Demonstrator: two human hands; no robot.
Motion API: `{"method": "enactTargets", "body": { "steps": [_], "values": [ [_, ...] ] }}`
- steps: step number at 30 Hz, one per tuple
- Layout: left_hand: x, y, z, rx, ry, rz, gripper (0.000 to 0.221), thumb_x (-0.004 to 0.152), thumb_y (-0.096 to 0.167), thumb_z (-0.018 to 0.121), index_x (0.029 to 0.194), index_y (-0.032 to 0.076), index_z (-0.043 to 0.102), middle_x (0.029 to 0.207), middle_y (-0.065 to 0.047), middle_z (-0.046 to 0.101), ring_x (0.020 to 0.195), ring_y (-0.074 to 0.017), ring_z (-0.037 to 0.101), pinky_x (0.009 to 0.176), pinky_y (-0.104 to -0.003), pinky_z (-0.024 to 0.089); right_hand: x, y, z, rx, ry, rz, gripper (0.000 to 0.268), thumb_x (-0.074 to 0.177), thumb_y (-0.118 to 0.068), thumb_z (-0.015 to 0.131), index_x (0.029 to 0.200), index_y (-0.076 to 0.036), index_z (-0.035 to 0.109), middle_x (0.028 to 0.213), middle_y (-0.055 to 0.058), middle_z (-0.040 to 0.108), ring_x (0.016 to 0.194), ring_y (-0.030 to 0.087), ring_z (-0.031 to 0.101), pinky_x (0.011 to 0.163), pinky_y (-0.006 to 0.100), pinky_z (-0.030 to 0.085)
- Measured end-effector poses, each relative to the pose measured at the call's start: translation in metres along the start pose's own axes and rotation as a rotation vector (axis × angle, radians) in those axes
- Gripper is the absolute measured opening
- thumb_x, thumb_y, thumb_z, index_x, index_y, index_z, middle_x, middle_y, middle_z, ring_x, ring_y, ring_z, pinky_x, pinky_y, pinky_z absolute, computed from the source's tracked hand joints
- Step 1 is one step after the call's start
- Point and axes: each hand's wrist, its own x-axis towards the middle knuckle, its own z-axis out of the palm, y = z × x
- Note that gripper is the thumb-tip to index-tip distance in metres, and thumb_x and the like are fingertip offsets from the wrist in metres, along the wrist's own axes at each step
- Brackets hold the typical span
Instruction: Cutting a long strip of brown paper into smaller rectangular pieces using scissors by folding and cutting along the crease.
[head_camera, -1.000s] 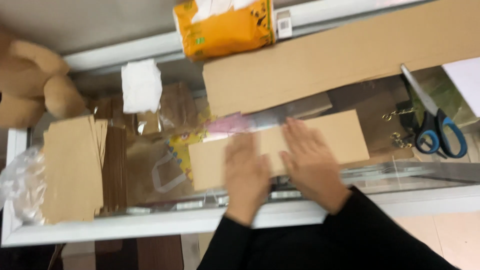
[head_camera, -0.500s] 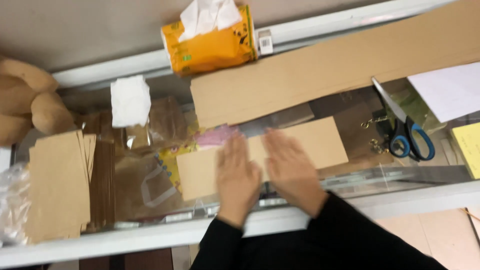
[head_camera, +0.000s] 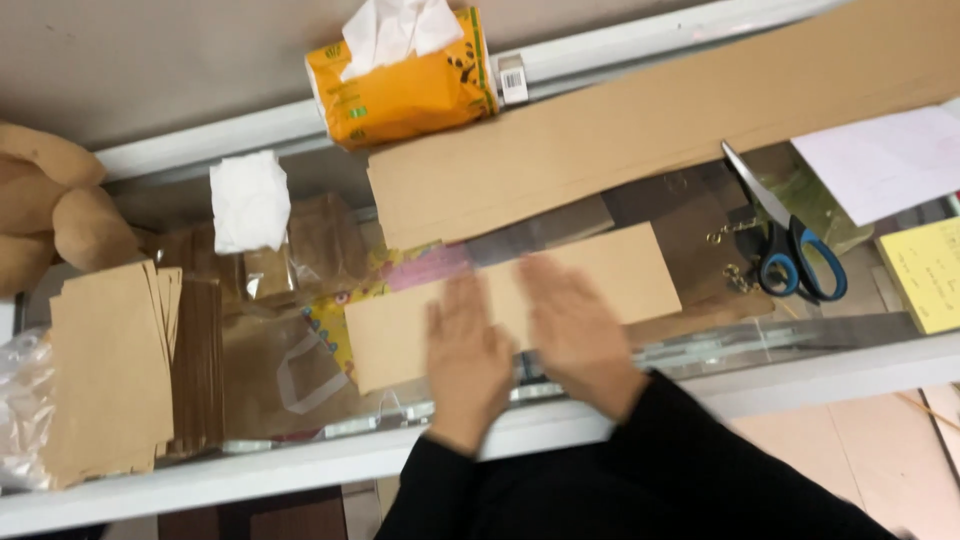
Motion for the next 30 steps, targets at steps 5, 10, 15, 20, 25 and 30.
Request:
{"method": "enactTargets", "body": {
  "steps": [5,10,15,20,25,30],
  "values": [
    [-0.021,-0.101,-0.039,0.131,-0.009,-0.301,0.07,0.104,0.032,0.029,0.17,0.01,0.024,0.178,-0.013,0.022,0.163,-0.0294,0.02,0.13,-0.056,0.009,-0.032,0.088,-0.032,-0.103,-0.116,0.297,0.062,0.11,-0.034,0.029,0.169,-0.016,0.029,0.178,0.004,0.025,0.163,0.022,0.021,0.132,0.041,0.015],
    [-0.015,-0.062,-0.028,0.213,0.102,-0.214,0.067,0.102,0.029,0.039,0.162,0.0,0.036,0.17,-0.022,0.033,0.159,-0.0366,0.028,0.13,-0.056,0.013,-0.018,0.045,-0.011,-0.076,-0.071,0.276,0.063,0.108,-0.031,0.032,0.169,-0.012,0.03,0.177,0.007,0.026,0.162,0.025,0.023,0.132,0.043,0.014],
    [0.002,0.008,0.005,-0.014,0.155,0.028,0.068,0.097,0.024,0.044,0.161,0.0,0.04,0.172,-0.021,0.033,0.16,-0.0359,0.027,0.129,-0.053,0.016,-0.013,-0.005,0.008,-0.019,-0.022,0.031,0.062,0.106,-0.028,0.039,0.165,-0.009,0.036,0.172,0.01,0.036,0.159,0.025,0.03,0.13,0.043,0.018],
    [-0.015,-0.084,-0.028,0.076,0.136,-0.261,0.068,0.099,0.028,0.048,0.16,0.001,0.047,0.166,-0.023,0.045,0.159,-0.0385,0.031,0.127,-0.058,0.02,-0.029,0.093,-0.034,-0.131,-0.135,0.312,0.062,0.112,-0.034,0.025,0.169,-0.011,0.033,0.177,0.008,0.029,0.163,0.026,0.025,0.131,0.046,0.016],
    [-0.008,-0.043,-0.014,0.16,0.157,-0.177,0.07,0.098,0.027,0.043,0.162,-0.002,0.039,0.169,-0.025,0.036,0.159,-0.0388,0.029,0.127,-0.057,0.017,-0.014,0.027,-0.045,-0.464,0.047,0.187,0.059,0.11,-0.026,0.032,0.165,-0.006,0.04,0.171,0.015,0.04,0.157,0.027,0.038,0.129,0.042,0.028],
    [0.011,0.004,0.015,-0.061,0.117,0.023,0.069,0.1,0.025,0.04,0.164,0.001,0.033,0.174,-0.021,0.027,0.162,-0.0371,0.02,0.13,-0.056,0.009,0.003,-0.014,-0.014,0.018,-0.033,0.043,0.064,0.104,-0.023,0.042,0.165,-0.003,0.037,0.172,0.018,0.035,0.157,0.033,0.033,0.127,0.047,0.025]
  ]
}}
